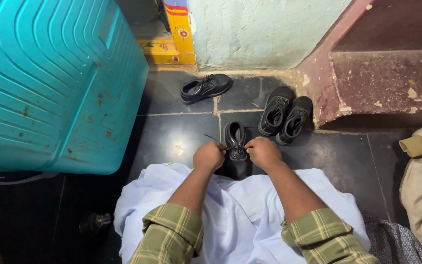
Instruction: The person sits on the floor and threads a shoelace through the eyelets of a black shoe, then ties the laces. The person repeats the lacing and tying process on a second black shoe.
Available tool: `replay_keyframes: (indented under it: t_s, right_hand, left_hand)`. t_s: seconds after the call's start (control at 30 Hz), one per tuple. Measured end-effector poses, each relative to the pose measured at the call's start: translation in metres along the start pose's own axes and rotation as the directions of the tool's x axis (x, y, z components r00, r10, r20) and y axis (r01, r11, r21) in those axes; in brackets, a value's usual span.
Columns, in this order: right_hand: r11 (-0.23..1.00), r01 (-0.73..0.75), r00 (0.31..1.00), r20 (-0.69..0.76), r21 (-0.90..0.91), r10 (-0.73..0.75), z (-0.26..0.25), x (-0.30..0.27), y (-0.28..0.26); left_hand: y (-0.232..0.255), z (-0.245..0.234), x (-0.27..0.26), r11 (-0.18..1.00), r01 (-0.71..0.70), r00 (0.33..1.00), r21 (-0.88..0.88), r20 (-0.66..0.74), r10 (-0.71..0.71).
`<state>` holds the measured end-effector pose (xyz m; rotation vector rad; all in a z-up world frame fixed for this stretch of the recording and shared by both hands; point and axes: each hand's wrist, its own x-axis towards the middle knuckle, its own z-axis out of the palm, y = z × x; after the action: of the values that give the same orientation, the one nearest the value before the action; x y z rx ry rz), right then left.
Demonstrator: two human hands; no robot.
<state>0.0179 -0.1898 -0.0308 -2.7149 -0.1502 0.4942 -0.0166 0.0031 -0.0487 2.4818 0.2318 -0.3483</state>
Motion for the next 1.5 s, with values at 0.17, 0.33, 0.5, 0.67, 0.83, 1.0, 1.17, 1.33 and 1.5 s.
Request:
replay_keyframes:
  t_s: [0.17, 0.33, 0.5, 0.67, 0.83, 1.0, 1.17, 1.33, 1.5]
  right_hand:
    - [0.999, 0.036, 0.999, -0.022, -0.030, -0.036, 0.002, 0.000, 0.001]
    - [0.976, 0.140, 0.988, -0.038, -0.164, -0.148, 0.005, -0.003, 0.002]
    - [0.944, 0.237, 0.964, -0.061, -0.230, -0.257, 0.005, -0.004, 0.002]
    - [0.938, 0.269, 0.955, -0.067, -0.221, -0.290, -0.002, 0.000, 0.001]
    - [0.931, 0.300, 0.951, -0.009, -0.207, -0.309, -0.009, -0.003, -0.010]
    - [0.911, 0.388, 0.908, -0.111, -0.139, -0.404, -0.015, -0.010, -0.022]
    - [0.953, 0.300, 0.950, -0.092, 0.027, -0.297, -0.018, -0.012, -0.029]
    - [0.936, 0.350, 0.922, -0.163, -0.026, -0.350, -0.012, -0.016, -0.034]
    - [0.959, 0.282, 0.951, -0.140, 0.021, -0.276, -0.001, -0.013, -0.032]
  left_hand:
    - [-0.001, 0.006, 0.007, 0.997, 0.052, 0.995, 0.061, 0.087, -0.057]
    - [-0.015, 0.022, 0.030, 0.920, 0.228, 0.956, -0.319, 0.252, -0.149]
    - [-0.023, 0.041, 0.047, 0.519, 0.482, 0.860, -0.706, 0.493, -0.129]
    - [-0.021, 0.043, 0.054, 0.576, 0.438, 0.872, -0.690, 0.482, -0.086]
    - [-0.011, 0.049, 0.056, 0.501, 0.427, 0.894, -0.752, 0.436, -0.106]
    - [0.006, 0.040, 0.059, 0.379, 0.159, 0.966, -0.912, 0.223, 0.131]
    - [0.026, -0.001, 0.042, 0.573, 0.148, 0.965, -0.806, 0.245, 0.094]
    - [0.040, -0.029, 0.029, 0.754, 0.119, 0.968, -0.646, 0.243, 0.055]
    - [0.028, -0.019, 0.036, 0.805, 0.065, 0.966, -0.590, 0.238, 0.096]
